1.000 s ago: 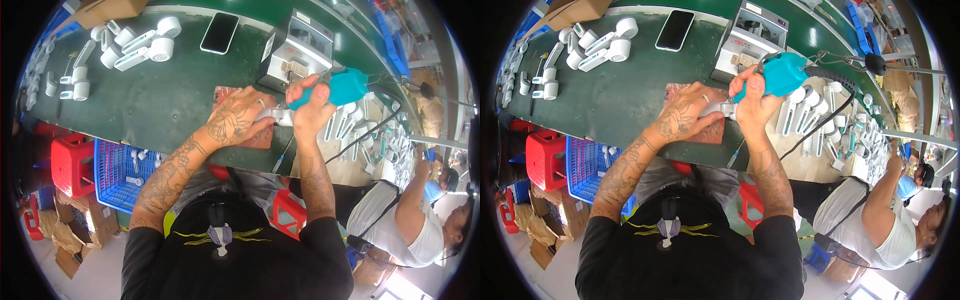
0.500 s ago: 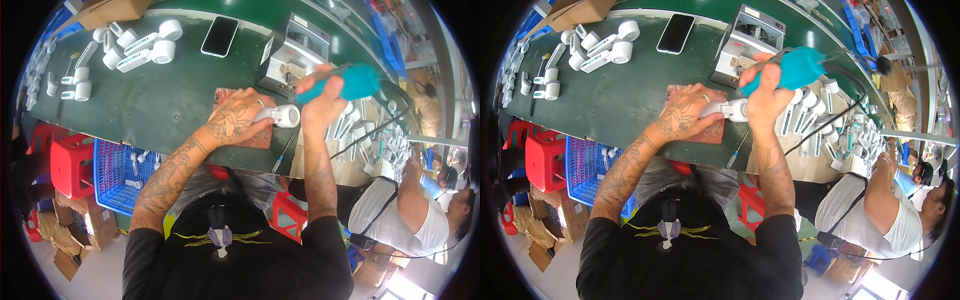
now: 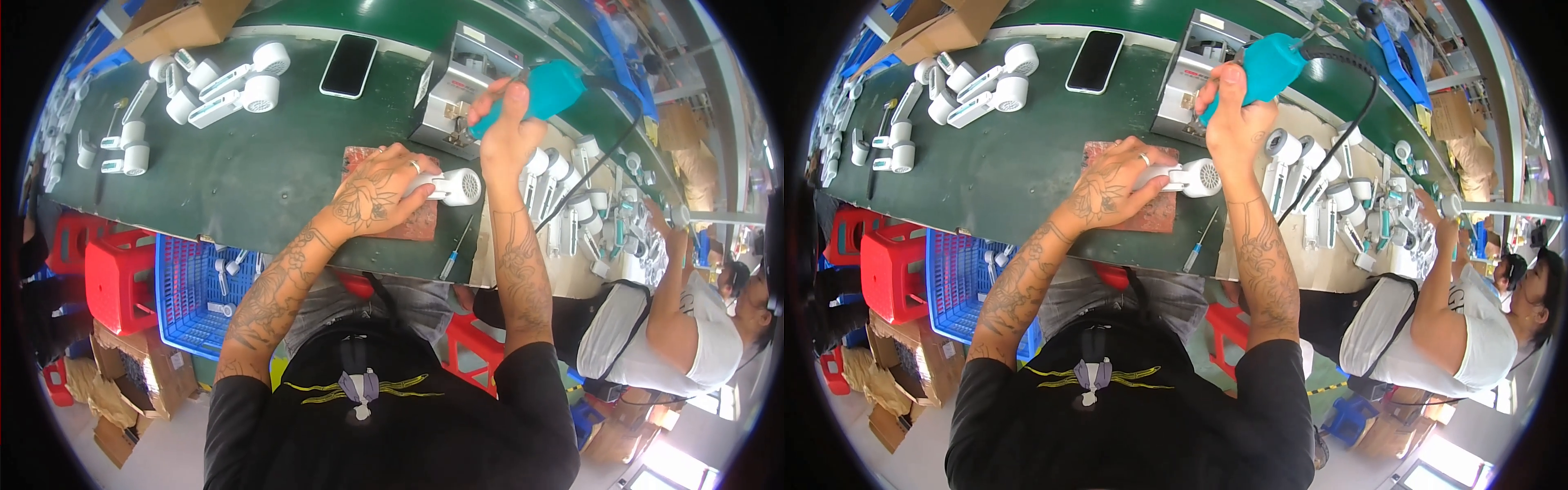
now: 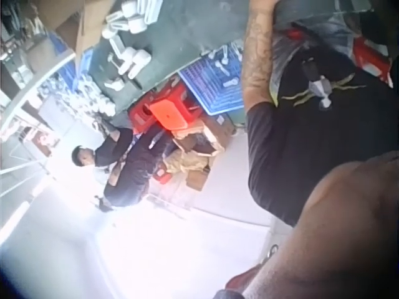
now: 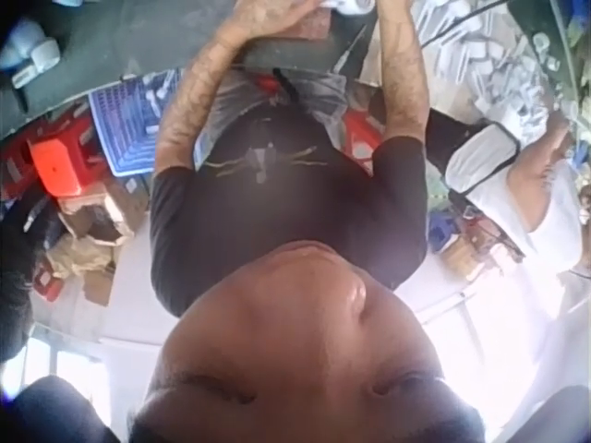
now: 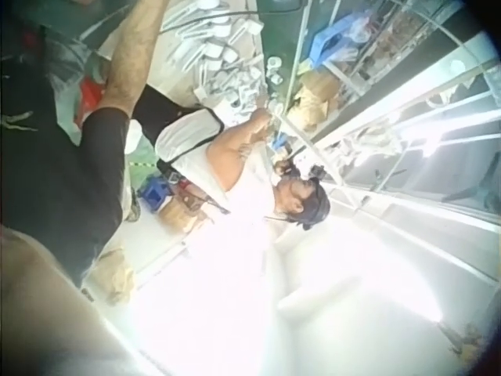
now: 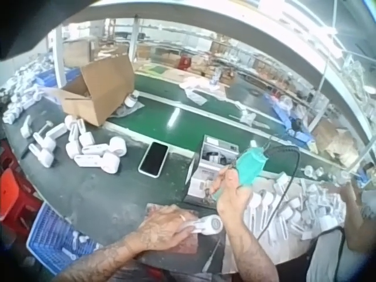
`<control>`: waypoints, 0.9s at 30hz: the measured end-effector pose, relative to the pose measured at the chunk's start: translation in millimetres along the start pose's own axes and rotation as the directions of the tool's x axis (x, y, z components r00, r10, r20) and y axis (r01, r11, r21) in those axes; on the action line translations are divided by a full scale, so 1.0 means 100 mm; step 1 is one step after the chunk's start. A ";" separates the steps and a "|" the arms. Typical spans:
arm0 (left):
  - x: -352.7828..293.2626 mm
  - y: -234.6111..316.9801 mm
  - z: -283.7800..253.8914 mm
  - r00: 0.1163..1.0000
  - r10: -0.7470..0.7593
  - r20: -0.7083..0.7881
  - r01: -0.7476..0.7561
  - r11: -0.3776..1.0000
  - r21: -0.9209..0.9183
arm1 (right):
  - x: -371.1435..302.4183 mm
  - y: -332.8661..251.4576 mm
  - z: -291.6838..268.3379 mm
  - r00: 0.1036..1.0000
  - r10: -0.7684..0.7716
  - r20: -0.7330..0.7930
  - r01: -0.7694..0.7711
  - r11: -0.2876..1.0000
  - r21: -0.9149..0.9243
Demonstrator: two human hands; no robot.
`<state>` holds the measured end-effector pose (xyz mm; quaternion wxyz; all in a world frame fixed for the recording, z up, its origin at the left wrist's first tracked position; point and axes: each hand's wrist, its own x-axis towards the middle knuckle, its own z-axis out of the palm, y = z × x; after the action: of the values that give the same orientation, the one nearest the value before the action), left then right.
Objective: Assemble plastic housings for small electronic devices using an electric screwdriver.
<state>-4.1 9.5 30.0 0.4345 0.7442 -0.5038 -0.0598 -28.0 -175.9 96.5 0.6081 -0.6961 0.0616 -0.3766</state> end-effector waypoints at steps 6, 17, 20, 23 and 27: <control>0.02 0.02 0.01 1.000 -0.032 0.002 0.031 0.999 0.015 | -0.45 -0.21 -0.19 0.999 0.048 -0.016 -0.045 0.985 0.169; -0.01 0.01 0.04 0.999 -0.040 0.028 0.039 0.998 0.046 | -0.68 -0.09 -0.20 0.997 0.071 0.037 -0.078 0.963 0.259; 0.00 0.03 0.05 1.000 -0.012 0.025 0.009 0.996 0.092 | -0.72 -0.03 -0.20 0.994 0.106 0.015 -0.107 0.985 0.136; 0.02 0.01 0.05 0.996 -0.064 0.057 0.056 0.989 0.137 | -0.69 -0.03 -0.16 0.994 0.107 -0.001 -0.106 0.978 0.179; 0.07 0.03 0.03 0.998 -0.023 0.052 0.018 0.995 0.095 | -0.68 0.00 -0.17 0.995 0.100 -0.009 -0.097 0.979 0.180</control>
<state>-4.4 1.8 32.5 0.3844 0.7673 -0.5097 -0.0602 -86.6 -152.1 65.6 0.6857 -0.6311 0.0670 -0.3563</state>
